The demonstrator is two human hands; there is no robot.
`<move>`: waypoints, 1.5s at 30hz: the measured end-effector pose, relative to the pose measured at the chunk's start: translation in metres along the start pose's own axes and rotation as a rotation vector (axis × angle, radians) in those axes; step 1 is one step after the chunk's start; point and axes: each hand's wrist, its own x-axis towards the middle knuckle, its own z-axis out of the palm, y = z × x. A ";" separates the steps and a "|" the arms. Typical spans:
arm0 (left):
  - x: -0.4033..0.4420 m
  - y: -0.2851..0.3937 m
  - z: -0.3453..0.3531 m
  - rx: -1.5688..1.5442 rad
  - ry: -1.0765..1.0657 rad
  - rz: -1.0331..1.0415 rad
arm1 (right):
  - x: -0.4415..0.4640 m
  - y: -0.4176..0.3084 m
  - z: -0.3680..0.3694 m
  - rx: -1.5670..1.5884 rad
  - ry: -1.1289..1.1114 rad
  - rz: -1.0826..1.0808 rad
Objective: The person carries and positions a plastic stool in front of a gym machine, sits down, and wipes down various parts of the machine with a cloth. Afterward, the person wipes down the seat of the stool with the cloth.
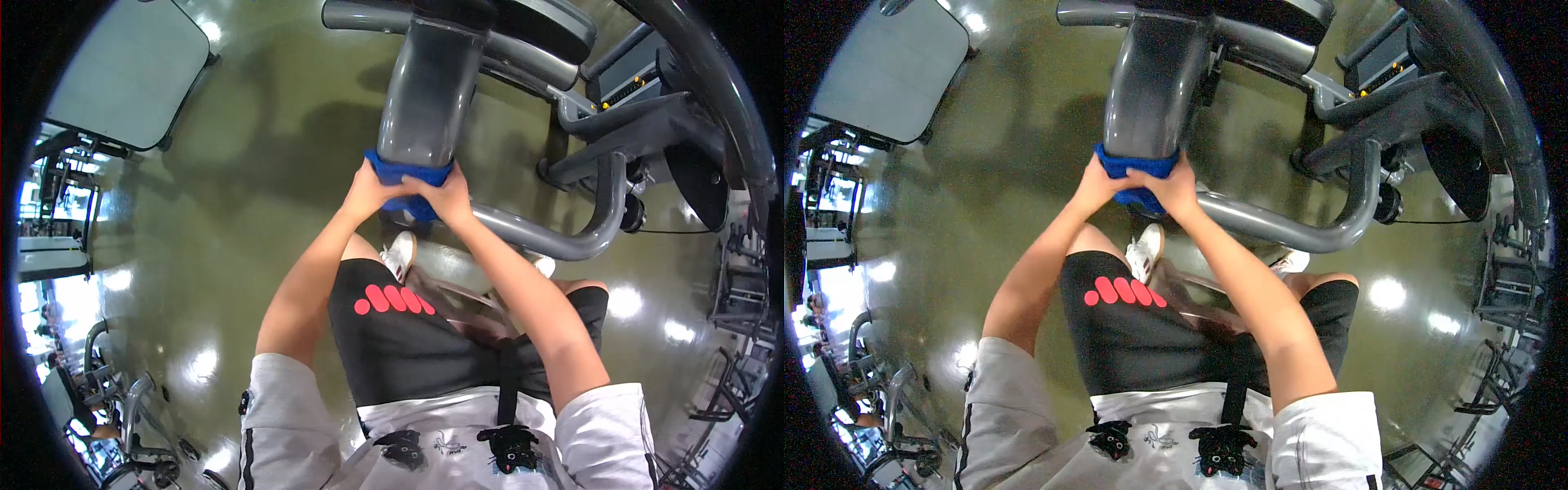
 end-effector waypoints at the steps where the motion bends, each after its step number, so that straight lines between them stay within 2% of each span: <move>1: 0.004 0.009 0.000 -0.133 0.016 0.049 | 0.006 -0.009 0.002 0.117 0.019 -0.011; 2: 0.010 0.019 -0.001 -0.266 0.033 0.098 | 0.012 -0.019 0.001 0.092 0.107 -0.010; 3: 0.017 0.028 -0.004 -0.137 0.082 0.169 | 0.022 -0.031 0.000 0.121 0.105 -0.022; 4: 0.021 0.043 -0.006 -0.065 0.139 0.146 | 0.031 -0.044 -0.002 0.150 0.104 -0.034; 5: 0.028 0.050 -0.004 -0.093 0.183 0.119 | 0.036 -0.067 -0.003 0.280 0.081 0.041; 6: 0.038 0.056 -0.001 -0.121 0.227 0.091 | 0.048 -0.075 -0.002 0.241 0.168 0.170; 8: 0.062 0.064 0.004 -0.217 0.311 0.125 | 0.078 -0.090 -0.002 0.129 0.277 0.269; 10: 0.087 0.067 0.003 -0.139 0.361 0.091 | 0.102 -0.104 -0.010 0.244 0.214 0.349; 11: 0.092 0.066 0.003 -0.141 0.356 0.090 | 0.113 -0.103 -0.012 0.305 0.182 0.286; 14: 0.096 0.070 0.000 -0.190 0.359 0.078 | 0.127 -0.097 -0.016 0.245 0.155 0.394; 16: 0.084 0.083 0.000 -0.147 0.375 0.020 | 0.107 -0.105 -0.018 0.254 0.122 0.335; 18: 0.071 0.091 0.001 -0.053 0.434 -0.028 | 0.096 -0.099 -0.011 0.191 0.268 0.284; 20: 0.054 0.092 0.004 -0.068 0.441 -0.009 | 0.080 -0.093 -0.008 0.225 0.264 0.300; 22: 0.041 0.081 0.007 -0.081 0.450 0.009 | 0.064 -0.080 -0.003 0.291 0.207 0.142; 24: 0.027 0.062 0.015 -0.103 0.484 0.047 | 0.051 -0.068 0.002 0.227 0.226 0.121; 26: 0.011 0.051 0.018 -0.090 0.448 -0.008 | 0.039 -0.046 0.008 0.021 0.276 -0.070; 27: 0.005 0.043 0.019 -0.095 0.418 -0.029 | 0.034 -0.041 0.009 0.027 0.255 -0.097; 35: -0.027 -0.026 0.038 0.026 0.281 -0.103 | -0.014 -0.024 0.010 -0.120 0.186 0.014; 40: -0.003 0.002 0.039 -0.108 0.348 -0.076 | 0.011 -0.039 0.004 -0.124 0.149 0.057; 42: 0.022 0.012 0.042 -0.096 0.523 -0.049 | 0.033 -0.046 0.013 0.052 0.318 -0.002; 44: 0.041 0.048 0.028 -0.081 0.534 -0.035 | 0.067 -0.048 0.018 0.173 0.399 0.228; 45: 0.046 0.074 0.021 0.001 0.525 -0.098 | 0.069 -0.074 0.014 0.233 0.396 0.304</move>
